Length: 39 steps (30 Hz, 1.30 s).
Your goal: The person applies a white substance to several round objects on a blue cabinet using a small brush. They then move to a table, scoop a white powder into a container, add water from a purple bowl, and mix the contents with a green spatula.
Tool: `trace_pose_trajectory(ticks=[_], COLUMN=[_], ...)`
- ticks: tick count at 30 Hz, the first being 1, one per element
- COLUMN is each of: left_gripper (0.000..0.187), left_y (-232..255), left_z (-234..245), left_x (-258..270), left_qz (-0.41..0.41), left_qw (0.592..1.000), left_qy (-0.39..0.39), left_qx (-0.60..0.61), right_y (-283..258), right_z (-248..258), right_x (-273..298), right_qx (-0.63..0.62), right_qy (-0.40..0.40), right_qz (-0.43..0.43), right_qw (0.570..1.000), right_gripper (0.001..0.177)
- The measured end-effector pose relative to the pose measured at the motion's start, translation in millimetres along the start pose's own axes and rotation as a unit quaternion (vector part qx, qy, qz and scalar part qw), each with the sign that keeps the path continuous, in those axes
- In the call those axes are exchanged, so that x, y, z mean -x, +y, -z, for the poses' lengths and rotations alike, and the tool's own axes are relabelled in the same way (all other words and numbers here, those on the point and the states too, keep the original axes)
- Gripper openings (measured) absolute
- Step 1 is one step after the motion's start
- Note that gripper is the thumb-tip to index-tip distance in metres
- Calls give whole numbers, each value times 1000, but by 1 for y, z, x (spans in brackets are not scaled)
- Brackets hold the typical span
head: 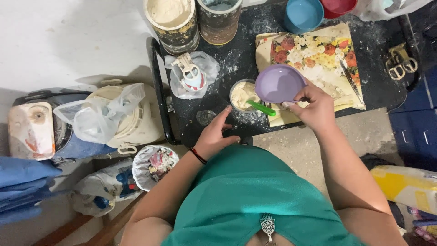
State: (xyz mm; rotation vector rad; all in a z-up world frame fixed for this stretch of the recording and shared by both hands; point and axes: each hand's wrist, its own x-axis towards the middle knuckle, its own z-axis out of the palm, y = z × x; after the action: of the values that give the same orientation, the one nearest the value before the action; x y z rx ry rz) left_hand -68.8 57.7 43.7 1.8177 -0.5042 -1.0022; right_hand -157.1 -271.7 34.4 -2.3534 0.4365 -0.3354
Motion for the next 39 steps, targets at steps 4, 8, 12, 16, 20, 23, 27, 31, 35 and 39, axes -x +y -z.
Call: trace_pose_trajectory(ticks=[4,8,12,16,20,23,27,31,35,39], left_gripper=[106,105,106,105,102,101,103,100,104,121], left_y=[1,6,-3,-8,-1,-7,-10,-25,-22,-19], left_z=[2,6,5,6,9,10,10,5,1,-6], left_x=[1,6,8,13,19,22,25,1,-30,-74], left_qz=[0,10,6,-3,22,43,47,27,-30,-130], left_qw=[1000,1000,998,996,992,990,987,990,992,977], left_qy=[8,19,48,74,118,133,147,130,110,125], left_qx=[-4,19,37,43,27,29,34,-46,-62,-116], right_y=[-8,14,-19,-6,20,22,45,-11,-56,-17], right_z=[1,-16,-27,-62,-105,-122,-134,-87,-35,-52], right_x=[-6,-49,-100,-156,-207,-219,-232,-194,-104,-24], right_qx=[-163,-262,-252,-242,-215,-197,-140,-140,-17,-46], right_qy=[-2,6,30,47,77,91,73,-31,-126,-228], right_qz=[-71,-75,-65,-59,-69,-98,-139,-189,4,162], right_qw=[984,962,965,967,971,971,978,972,992,959], right_gripper=[26,27,24,24,24,24,28,25,51,91])
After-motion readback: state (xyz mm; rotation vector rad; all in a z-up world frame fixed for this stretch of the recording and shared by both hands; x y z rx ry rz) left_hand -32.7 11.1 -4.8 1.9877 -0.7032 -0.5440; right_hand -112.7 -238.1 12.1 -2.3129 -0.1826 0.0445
